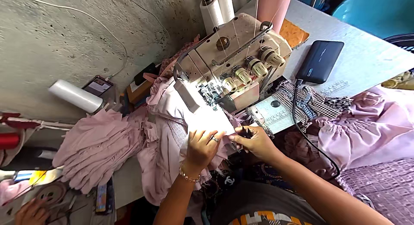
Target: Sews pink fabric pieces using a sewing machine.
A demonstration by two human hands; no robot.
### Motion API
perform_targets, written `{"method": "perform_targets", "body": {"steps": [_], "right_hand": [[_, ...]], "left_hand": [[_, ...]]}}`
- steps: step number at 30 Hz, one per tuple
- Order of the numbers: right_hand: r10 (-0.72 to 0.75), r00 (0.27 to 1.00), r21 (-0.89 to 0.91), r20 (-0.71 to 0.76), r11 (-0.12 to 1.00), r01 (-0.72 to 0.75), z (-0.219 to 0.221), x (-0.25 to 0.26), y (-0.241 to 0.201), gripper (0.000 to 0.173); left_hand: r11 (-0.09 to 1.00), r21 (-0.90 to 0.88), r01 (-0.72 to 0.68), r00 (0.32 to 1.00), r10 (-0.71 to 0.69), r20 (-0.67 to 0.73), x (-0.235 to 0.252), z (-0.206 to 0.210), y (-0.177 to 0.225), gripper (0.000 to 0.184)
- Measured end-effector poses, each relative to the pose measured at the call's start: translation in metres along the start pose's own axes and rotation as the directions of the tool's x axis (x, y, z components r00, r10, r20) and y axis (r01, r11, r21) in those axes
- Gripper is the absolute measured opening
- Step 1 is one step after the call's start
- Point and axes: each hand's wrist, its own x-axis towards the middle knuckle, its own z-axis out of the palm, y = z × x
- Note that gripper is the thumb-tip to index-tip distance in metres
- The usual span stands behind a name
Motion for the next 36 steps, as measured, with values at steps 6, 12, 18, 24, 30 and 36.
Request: {"method": "perform_targets", "body": {"steps": [6, 12, 18, 24, 30, 36], "right_hand": [[0.127, 0.992, 0.055, 0.027, 0.99, -0.128, -0.006, -0.002, -0.009, 0.007], [0.066, 0.997, 0.017, 0.028, 0.998, -0.066, -0.002, -0.001, -0.008, 0.009], [-0.075, 0.997, -0.011, 0.014, 0.997, 0.075, 0.004, -0.001, -0.004, 0.009], [-0.133, 0.987, -0.098, -0.095, 0.988, 0.123, 0.012, 0.001, -0.002, 0.012], [-0.144, 0.983, -0.086, -0.117, 0.987, 0.134, 0.012, -0.001, -0.003, 0.011], [-0.158, 0.981, -0.164, -0.115, 0.977, 0.138, 0.011, 0.02, -0.009, 0.012]], "left_hand": [[0.994, -0.101, 0.029, 0.999, -0.032, -0.03, -0.009, 0.002, -0.01, 0.017], [0.998, -0.067, 0.021, 0.999, -0.022, -0.023, -0.007, 0.001, -0.008, 0.017], [1.0, 0.003, -0.024, 1.0, 0.024, 0.018, -0.005, -0.003, -0.005, 0.017], [0.979, 0.172, 0.11, 0.988, -0.126, 0.085, -0.006, 0.002, 0.018, 0.035], [0.951, 0.246, 0.188, 0.981, -0.193, -0.005, -0.003, 0.011, 0.023, 0.027], [0.945, 0.186, 0.267, 0.95, -0.291, 0.112, 0.013, -0.003, 0.021, 0.038]]}}
